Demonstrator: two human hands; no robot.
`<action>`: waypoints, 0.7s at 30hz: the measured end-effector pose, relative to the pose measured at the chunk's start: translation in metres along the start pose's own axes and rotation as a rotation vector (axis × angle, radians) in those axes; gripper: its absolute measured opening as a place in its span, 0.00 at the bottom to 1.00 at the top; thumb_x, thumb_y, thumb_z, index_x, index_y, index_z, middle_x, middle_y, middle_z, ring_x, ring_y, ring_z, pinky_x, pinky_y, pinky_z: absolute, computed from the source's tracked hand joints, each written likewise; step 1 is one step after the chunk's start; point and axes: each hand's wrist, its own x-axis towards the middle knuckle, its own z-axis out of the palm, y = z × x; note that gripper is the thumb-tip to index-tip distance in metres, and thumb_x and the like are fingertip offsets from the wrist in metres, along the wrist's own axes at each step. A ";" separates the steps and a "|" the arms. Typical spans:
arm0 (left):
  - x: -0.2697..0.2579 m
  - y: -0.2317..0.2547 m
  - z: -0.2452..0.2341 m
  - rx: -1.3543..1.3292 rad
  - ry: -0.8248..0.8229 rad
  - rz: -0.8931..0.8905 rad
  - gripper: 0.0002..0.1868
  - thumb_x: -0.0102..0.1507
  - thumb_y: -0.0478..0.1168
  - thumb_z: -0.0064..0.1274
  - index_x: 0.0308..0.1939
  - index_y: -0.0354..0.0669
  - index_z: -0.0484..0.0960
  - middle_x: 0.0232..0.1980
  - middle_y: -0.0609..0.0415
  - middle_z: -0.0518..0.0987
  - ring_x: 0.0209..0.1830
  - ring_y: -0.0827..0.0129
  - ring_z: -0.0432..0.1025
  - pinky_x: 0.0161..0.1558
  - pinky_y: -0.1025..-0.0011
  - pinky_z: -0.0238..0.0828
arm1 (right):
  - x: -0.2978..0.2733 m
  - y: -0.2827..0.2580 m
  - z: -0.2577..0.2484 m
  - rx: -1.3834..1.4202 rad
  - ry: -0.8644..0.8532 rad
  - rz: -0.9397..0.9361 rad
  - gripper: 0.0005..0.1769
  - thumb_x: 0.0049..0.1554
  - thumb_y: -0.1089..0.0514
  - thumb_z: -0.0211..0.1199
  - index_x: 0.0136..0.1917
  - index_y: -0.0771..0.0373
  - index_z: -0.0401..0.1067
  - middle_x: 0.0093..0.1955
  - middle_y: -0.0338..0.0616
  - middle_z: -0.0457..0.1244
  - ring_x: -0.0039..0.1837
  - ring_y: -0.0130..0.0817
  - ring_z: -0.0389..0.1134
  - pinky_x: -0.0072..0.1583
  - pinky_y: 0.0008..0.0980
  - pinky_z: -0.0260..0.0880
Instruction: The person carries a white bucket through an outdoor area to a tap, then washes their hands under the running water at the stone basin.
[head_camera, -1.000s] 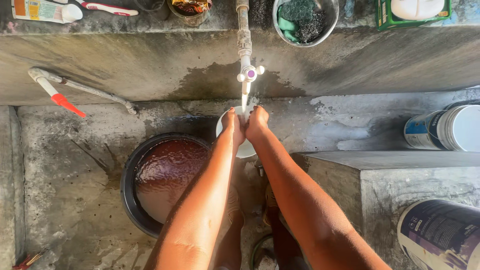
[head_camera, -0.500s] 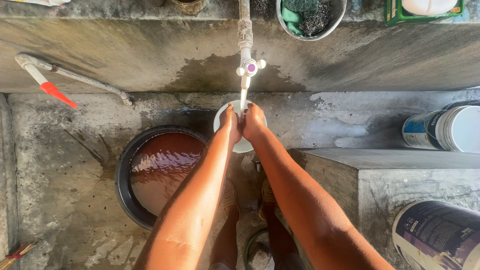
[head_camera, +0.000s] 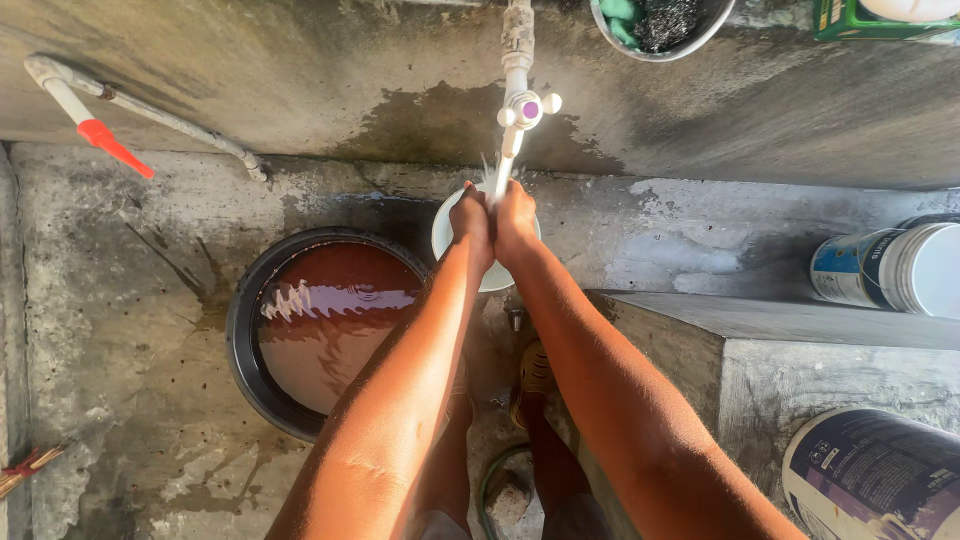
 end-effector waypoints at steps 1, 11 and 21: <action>-0.001 -0.001 -0.002 -0.003 0.043 -0.008 0.22 0.72 0.55 0.43 0.44 0.38 0.77 0.41 0.54 0.75 0.38 0.65 0.68 0.40 0.64 0.68 | 0.001 0.001 -0.002 0.031 -0.022 0.018 0.17 0.61 0.49 0.46 0.48 0.58 0.72 0.41 0.44 0.66 0.39 0.36 0.67 0.43 0.37 0.70; -0.010 -0.017 -0.023 -0.083 0.252 -0.098 0.22 0.71 0.55 0.42 0.55 0.40 0.73 0.50 0.53 0.74 0.48 0.64 0.71 0.49 0.64 0.70 | 0.029 0.024 -0.032 0.056 -0.131 0.211 0.14 0.65 0.53 0.49 0.42 0.64 0.64 0.32 0.42 0.55 0.33 0.32 0.57 0.35 0.32 0.61; -0.005 -0.050 -0.038 -0.197 0.046 -0.138 0.17 0.72 0.49 0.41 0.35 0.41 0.71 0.28 0.52 0.68 0.24 0.64 0.63 0.29 0.62 0.62 | 0.016 0.022 -0.035 -0.266 -0.033 0.153 0.13 0.62 0.54 0.50 0.52 0.62 0.70 0.43 0.46 0.64 0.40 0.38 0.66 0.40 0.39 0.70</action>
